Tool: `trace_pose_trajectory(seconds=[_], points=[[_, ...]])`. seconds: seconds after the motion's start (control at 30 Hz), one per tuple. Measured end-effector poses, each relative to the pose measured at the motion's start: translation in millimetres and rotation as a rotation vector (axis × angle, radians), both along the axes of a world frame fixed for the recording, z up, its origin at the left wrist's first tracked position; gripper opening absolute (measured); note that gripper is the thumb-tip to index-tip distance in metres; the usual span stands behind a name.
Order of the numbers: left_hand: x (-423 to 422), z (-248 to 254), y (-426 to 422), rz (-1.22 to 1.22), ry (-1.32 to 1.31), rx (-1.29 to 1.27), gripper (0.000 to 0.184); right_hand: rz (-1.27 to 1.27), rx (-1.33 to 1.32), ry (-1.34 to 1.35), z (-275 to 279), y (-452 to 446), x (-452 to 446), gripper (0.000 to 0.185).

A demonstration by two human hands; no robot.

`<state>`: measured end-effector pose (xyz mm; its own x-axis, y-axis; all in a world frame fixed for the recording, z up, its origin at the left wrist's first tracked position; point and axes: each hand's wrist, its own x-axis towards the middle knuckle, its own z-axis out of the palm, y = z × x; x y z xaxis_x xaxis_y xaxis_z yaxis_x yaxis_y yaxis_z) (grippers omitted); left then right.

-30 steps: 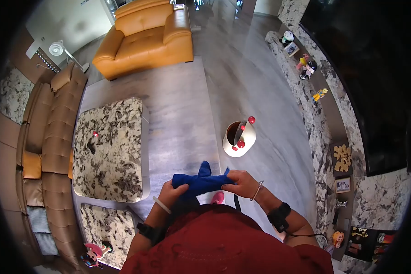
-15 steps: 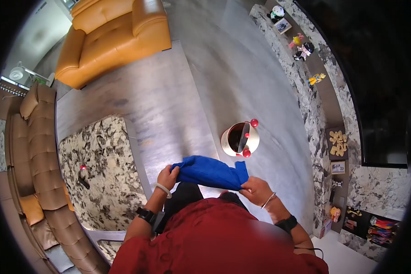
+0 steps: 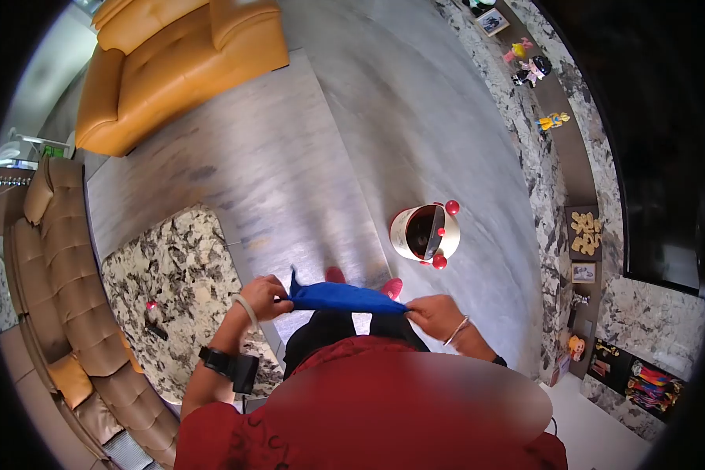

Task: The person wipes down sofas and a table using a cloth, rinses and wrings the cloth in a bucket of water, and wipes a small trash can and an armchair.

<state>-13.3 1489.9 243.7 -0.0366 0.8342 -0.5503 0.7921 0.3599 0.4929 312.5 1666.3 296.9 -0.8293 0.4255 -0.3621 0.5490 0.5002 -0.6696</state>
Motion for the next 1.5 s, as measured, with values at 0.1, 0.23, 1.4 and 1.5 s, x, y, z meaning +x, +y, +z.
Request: trace_pose_trajectory(seconds=[0.1,0.23,1.4,1.5], points=[[0,37,15,-0.045,-0.707,0.170,0.026,-0.568,-0.404,0.291,8,25,-6,0.014],[51,76,57,-0.103,-1.276,0.246,0.031,-1.027,-0.757,0.628,-36,27,-62,0.042],[215,-211,282,0.674,-0.586,-0.366,0.049,-1.528,-0.448,0.187,-275,134,318,0.062],[258,-258,289,0.783,-0.571,-0.460,0.061,-1.451,-0.381,0.149,-335,125,291,0.063]])
